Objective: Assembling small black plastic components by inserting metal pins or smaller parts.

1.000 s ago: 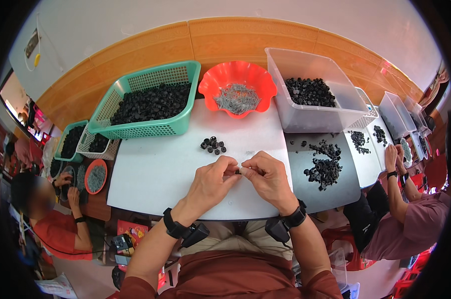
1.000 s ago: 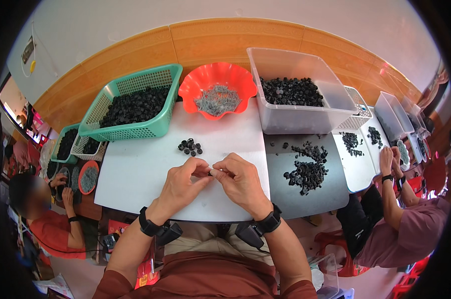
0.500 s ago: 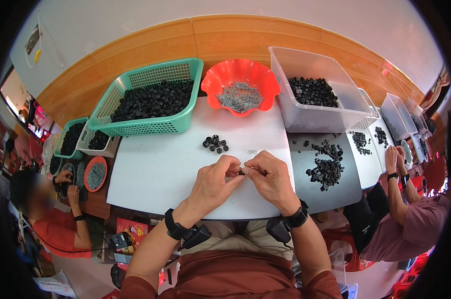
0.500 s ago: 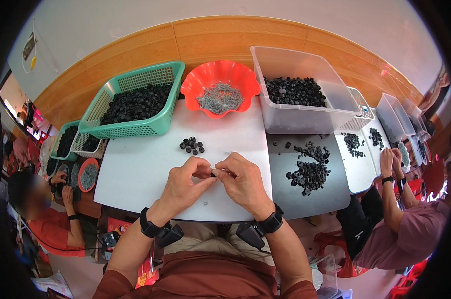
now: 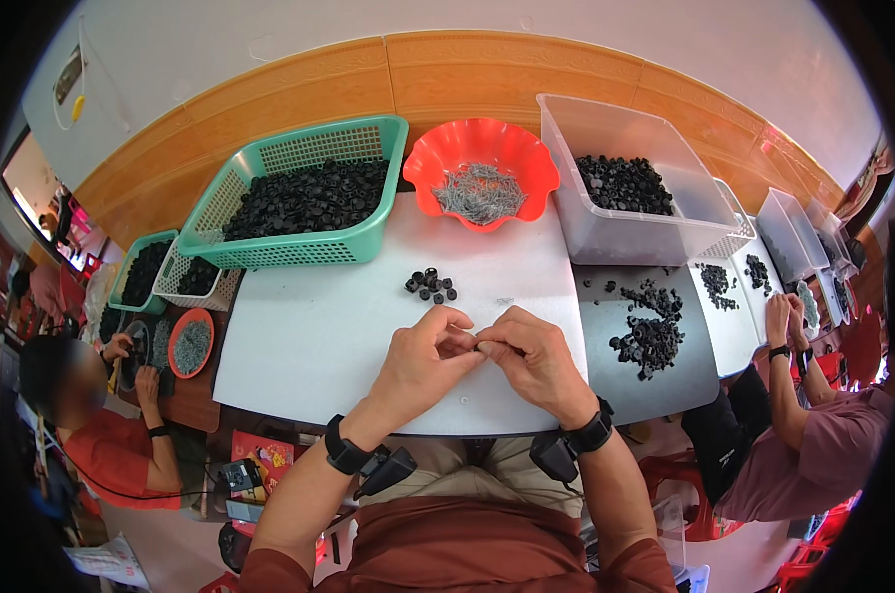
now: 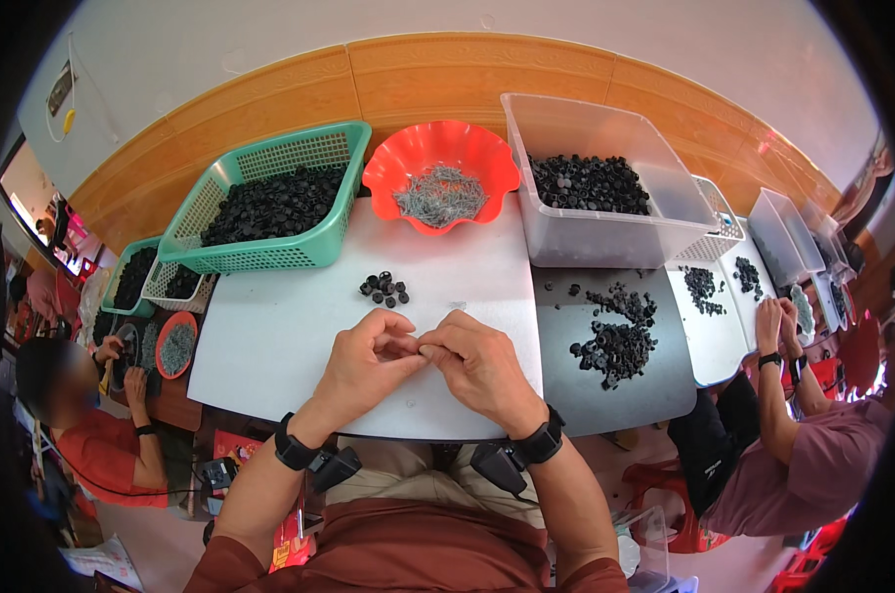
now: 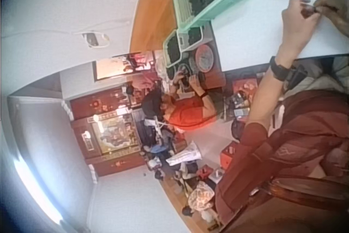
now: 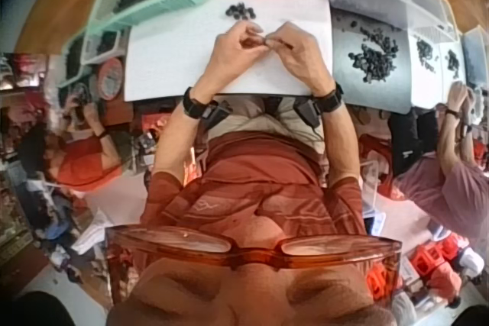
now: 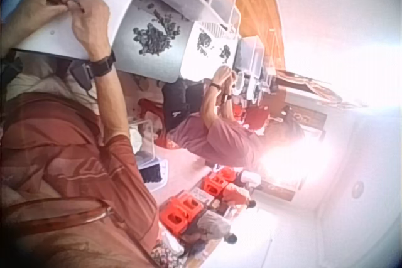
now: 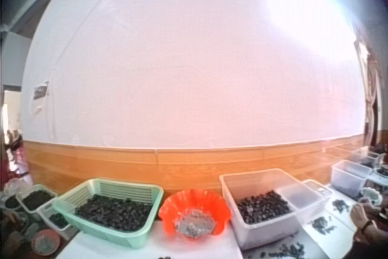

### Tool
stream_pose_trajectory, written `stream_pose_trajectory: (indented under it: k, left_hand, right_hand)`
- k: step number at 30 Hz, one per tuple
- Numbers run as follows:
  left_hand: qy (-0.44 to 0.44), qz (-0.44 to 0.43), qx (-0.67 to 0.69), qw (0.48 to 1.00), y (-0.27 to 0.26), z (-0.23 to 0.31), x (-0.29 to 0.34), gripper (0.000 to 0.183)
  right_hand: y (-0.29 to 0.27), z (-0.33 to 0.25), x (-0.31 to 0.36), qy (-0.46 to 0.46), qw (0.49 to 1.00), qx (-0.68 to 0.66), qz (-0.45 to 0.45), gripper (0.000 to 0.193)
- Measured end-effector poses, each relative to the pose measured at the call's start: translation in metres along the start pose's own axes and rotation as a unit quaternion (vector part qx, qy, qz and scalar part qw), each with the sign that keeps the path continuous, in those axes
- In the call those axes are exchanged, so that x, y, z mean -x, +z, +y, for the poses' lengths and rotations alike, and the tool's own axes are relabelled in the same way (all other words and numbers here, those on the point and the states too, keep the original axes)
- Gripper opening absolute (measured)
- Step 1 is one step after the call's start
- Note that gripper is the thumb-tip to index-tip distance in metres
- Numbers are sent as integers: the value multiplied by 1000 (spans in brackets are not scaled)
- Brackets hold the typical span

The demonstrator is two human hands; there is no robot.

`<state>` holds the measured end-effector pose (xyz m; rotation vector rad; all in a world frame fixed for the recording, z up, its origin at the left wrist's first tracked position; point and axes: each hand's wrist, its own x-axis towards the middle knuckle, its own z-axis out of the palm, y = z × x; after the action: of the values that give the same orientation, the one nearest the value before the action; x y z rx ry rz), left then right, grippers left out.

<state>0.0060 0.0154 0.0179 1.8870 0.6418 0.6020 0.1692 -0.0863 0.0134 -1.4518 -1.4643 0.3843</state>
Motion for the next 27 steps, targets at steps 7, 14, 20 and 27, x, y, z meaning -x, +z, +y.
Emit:
stream_pose_trajectory:
  k: [7,14,20,27]
  left_hand:
    - [-83,-37,141,986,-12,-2,-3,30]
    - [-96,-67,214,970,-16,-11,-4,27]
    - [-132,-76,331,931,-14,-6,-1,30]
    - [-161,-28,386,908,-5,-3,4,29]
  right_hand:
    - [-6,-7,1,11,998,-6,-65,23]
    - [-4,-13,0,27,997,-14,-73,29]
    - [-1,-9,2,-21,999,27,-40,33]
    - [1,-8,2,-48,998,30,5,31]
